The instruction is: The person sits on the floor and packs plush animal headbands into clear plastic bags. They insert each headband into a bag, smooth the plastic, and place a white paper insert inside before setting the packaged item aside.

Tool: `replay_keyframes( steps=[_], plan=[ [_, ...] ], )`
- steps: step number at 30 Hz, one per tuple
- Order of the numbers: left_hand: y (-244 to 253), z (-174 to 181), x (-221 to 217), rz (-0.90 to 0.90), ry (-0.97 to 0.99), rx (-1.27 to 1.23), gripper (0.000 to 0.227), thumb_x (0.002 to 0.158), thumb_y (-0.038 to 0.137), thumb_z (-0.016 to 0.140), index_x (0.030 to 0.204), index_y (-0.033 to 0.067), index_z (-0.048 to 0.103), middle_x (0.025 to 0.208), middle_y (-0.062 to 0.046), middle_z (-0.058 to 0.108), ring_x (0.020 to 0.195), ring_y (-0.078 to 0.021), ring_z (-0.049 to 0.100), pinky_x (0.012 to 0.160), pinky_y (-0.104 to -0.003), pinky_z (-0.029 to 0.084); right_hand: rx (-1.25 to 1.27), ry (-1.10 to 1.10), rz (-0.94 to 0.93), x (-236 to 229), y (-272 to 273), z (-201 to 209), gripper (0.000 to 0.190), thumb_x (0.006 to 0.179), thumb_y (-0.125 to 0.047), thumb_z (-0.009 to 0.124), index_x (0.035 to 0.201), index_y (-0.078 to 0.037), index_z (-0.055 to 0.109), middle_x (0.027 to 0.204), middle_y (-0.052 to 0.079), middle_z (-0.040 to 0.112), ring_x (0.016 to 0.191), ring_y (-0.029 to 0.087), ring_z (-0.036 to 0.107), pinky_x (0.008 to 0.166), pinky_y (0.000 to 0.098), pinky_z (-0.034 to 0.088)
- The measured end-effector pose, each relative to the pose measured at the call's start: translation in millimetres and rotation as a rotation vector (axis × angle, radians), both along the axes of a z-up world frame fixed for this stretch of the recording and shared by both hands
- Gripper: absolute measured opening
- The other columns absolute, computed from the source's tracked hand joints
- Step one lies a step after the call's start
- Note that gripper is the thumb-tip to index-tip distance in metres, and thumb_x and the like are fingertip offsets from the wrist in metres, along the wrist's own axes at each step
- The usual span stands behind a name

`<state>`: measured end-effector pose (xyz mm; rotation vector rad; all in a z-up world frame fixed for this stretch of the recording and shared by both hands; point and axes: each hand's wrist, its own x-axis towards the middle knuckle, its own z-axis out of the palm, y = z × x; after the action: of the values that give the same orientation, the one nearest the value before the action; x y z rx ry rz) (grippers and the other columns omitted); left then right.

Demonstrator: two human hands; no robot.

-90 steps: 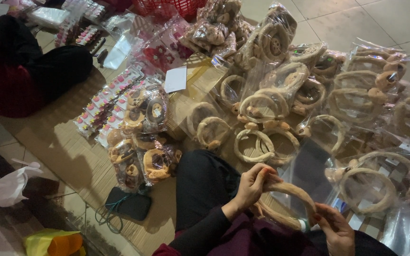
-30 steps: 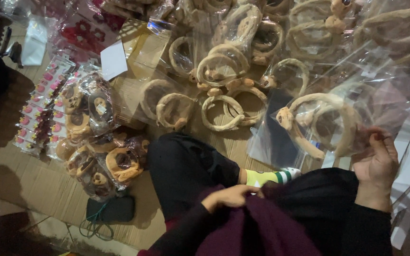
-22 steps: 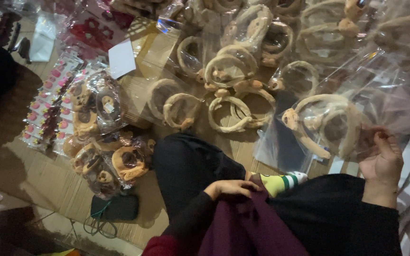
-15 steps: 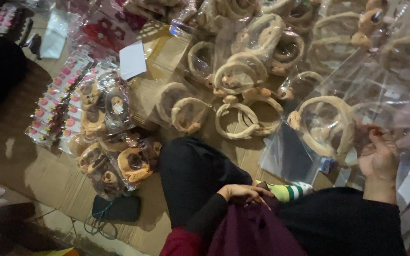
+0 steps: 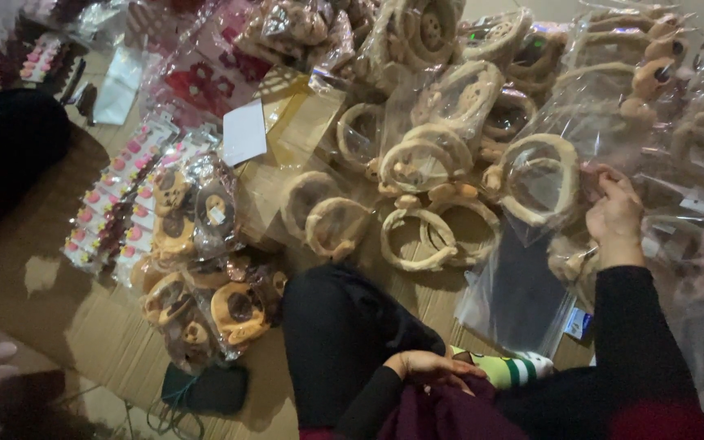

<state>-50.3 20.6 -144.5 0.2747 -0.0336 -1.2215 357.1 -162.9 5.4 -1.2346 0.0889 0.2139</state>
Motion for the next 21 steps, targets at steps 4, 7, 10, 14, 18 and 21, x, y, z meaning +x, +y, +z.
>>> replay_keyframes(
  steps=[4, 7, 10, 14, 18, 21],
  plan=[
    [-2.7, -11.0, -4.4, 0.034, 0.022, 0.009, 0.055, 0.116, 0.039, 0.052, 0.166, 0.0209, 0.036, 0.133, -0.015, 0.065, 0.096, -0.0196, 0.071, 0.065, -0.024, 0.055, -0.283, 0.087, -0.27, 22.6, 11.1, -82.4, 0.04, 0.096, -0.01, 0.063, 0.131, -0.025, 0.051, 0.128, 0.002, 0.074, 0.113, 0.014, 0.072, 0.09, 0.029, 0.054],
    [2.9, 4.3, -3.3, 0.038, 0.054, 0.006, 0.055, 0.117, 0.038, 0.052, 0.166, 0.0203, 0.036, 0.133, -0.013, 0.065, 0.087, -0.0162, 0.07, 0.057, -0.024, 0.052, -0.459, -0.012, -0.399, 27.9, -11.5, -81.2, 0.065, 0.096, -0.009, 0.069, 0.15, -0.017, 0.035, 0.148, 0.012, 0.055, 0.132, 0.023, 0.058, 0.107, 0.0385, 0.047],
    [2.1, 0.9, -5.9, 0.052, 0.146, -0.06, 0.052, 0.118, 0.033, 0.05, 0.166, 0.0202, 0.035, 0.133, -0.015, 0.065, 0.081, -0.0161, 0.072, 0.043, -0.024, 0.052, -0.604, -0.173, -0.465, -39.3, 8.6, -54.9, 0.053, 0.098, -0.007, 0.06, 0.146, -0.009, 0.038, 0.147, 0.019, 0.047, 0.132, 0.032, 0.052, 0.107, 0.044, 0.046],
    [3.9, -2.9, -2.2, -0.003, 0.049, -0.02, 0.055, 0.118, 0.04, 0.047, 0.169, 0.0276, 0.03, 0.136, -0.013, 0.063, 0.051, -0.0082, 0.056, 0.034, -0.023, 0.046, -0.671, -0.201, -0.408, -140.2, 27.9, -56.3, 0.036, 0.108, -0.018, 0.055, 0.141, -0.006, 0.047, 0.139, 0.021, 0.055, 0.109, 0.031, 0.062, 0.086, 0.0375, 0.054],
    [0.5, -2.9, -3.9, 0.041, 0.076, -0.068, 0.055, 0.12, 0.036, 0.049, 0.17, 0.0207, 0.031, 0.141, -0.024, 0.056, 0.081, -0.0216, 0.074, 0.046, -0.028, 0.056, -0.494, -0.323, -0.252, -236.5, 14.9, -157.6, 0.04, 0.095, -0.005, 0.056, 0.134, -0.013, 0.055, 0.119, 0.006, 0.06, 0.098, 0.015, 0.057, 0.072, 0.0254, 0.047],
    [-5.3, -13.8, -6.2, 0.086, 0.192, -0.121, 0.047, 0.121, 0.035, 0.05, 0.165, 0.0205, 0.041, 0.137, -0.016, 0.065, 0.105, -0.0211, 0.074, 0.047, -0.023, 0.047, -0.594, -0.263, 0.064, -326.4, 26.7, -137.5, 0.031, 0.104, -0.013, 0.05, 0.133, -0.012, 0.06, 0.098, 0.003, 0.069, 0.078, 0.016, 0.063, 0.067, 0.0286, 0.051]
  ],
)
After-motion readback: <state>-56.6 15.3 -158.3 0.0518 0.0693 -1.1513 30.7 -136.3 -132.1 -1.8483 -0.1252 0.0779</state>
